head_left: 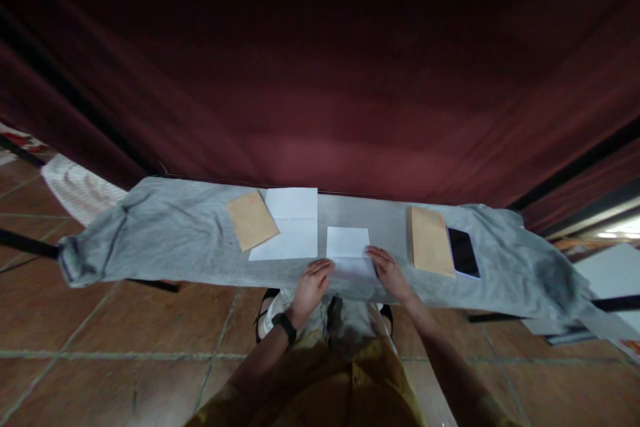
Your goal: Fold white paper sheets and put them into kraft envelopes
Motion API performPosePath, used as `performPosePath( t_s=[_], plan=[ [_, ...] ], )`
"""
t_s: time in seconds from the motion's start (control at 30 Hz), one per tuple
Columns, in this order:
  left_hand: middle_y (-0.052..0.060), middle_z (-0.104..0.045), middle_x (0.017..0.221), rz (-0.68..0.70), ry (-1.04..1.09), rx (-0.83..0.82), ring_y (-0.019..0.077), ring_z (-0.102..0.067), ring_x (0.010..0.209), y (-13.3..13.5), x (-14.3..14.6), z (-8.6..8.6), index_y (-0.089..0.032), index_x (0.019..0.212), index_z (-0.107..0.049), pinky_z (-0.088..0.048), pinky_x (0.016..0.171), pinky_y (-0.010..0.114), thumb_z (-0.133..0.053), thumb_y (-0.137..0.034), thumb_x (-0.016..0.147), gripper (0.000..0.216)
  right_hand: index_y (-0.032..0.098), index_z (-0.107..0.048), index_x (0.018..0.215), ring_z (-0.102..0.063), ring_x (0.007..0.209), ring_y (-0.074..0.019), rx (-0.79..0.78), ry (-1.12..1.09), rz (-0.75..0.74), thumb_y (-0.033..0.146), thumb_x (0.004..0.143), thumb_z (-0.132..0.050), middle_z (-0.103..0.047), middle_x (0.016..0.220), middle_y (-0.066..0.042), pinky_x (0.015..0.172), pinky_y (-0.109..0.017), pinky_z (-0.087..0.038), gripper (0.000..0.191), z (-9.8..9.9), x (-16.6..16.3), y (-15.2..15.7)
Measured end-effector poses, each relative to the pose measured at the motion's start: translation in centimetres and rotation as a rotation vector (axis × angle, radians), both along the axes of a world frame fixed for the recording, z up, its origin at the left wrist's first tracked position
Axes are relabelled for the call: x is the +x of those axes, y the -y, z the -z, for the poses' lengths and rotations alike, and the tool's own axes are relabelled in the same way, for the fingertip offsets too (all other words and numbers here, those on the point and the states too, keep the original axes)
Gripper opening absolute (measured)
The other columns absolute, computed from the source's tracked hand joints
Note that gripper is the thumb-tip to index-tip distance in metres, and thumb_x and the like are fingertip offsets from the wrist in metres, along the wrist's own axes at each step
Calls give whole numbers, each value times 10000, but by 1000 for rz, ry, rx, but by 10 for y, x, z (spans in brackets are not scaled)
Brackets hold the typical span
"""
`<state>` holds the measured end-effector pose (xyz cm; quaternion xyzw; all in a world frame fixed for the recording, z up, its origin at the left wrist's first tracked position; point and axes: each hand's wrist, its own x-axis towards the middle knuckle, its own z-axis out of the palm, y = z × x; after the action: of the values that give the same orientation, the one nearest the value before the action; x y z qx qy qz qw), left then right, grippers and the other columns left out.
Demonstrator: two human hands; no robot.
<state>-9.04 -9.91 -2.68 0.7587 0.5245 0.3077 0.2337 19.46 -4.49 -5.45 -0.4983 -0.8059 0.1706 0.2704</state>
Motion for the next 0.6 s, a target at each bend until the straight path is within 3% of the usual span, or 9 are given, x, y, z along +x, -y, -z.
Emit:
performPosePath(
  t_s=[0.13,0.23,0.4,0.5,0.6],
  plan=[
    [71,-731,1174,-109,191,-57,207,-656,1144,-8,5,0,-227,1105,-725,-508,1053,413,-526,-206,943,257,242,-664,1290,-551,1320,-202,-9,-61,-61,62,861,-438,-640,1371,-74,1156,-499,-405,518,1,13,14],
    [73,-722,1209,-53,200,-59,202,-645,1174,-7,5,3,-220,1106,-729,-501,1070,419,-513,-144,923,293,263,-663,1296,-553,1317,-226,4,-30,-45,64,841,-490,-639,1373,-74,1140,-518,-418,525,-4,10,23],
    [41,-626,1397,198,14,12,171,-513,1360,0,-6,5,-247,1239,-689,-435,1159,436,-434,32,818,566,235,-530,1446,-411,1439,-239,43,162,-124,81,823,-531,-482,1533,-79,1208,-517,-320,641,-10,0,45],
    [43,-595,1435,195,-99,65,161,-482,1389,-4,-4,1,-249,1337,-623,-422,1171,436,-410,57,799,654,234,-442,1508,-318,1490,-255,50,248,-148,113,812,-560,-375,1601,-69,1230,-530,-259,717,-12,1,56],
    [54,-556,1476,205,-267,115,176,-444,1421,-13,6,-6,-234,1372,-593,-379,1199,431,-442,38,825,630,231,-452,1501,-308,1495,-246,48,268,-76,59,783,-507,-376,1602,-61,1225,-517,-275,740,-12,7,52]
  ],
)
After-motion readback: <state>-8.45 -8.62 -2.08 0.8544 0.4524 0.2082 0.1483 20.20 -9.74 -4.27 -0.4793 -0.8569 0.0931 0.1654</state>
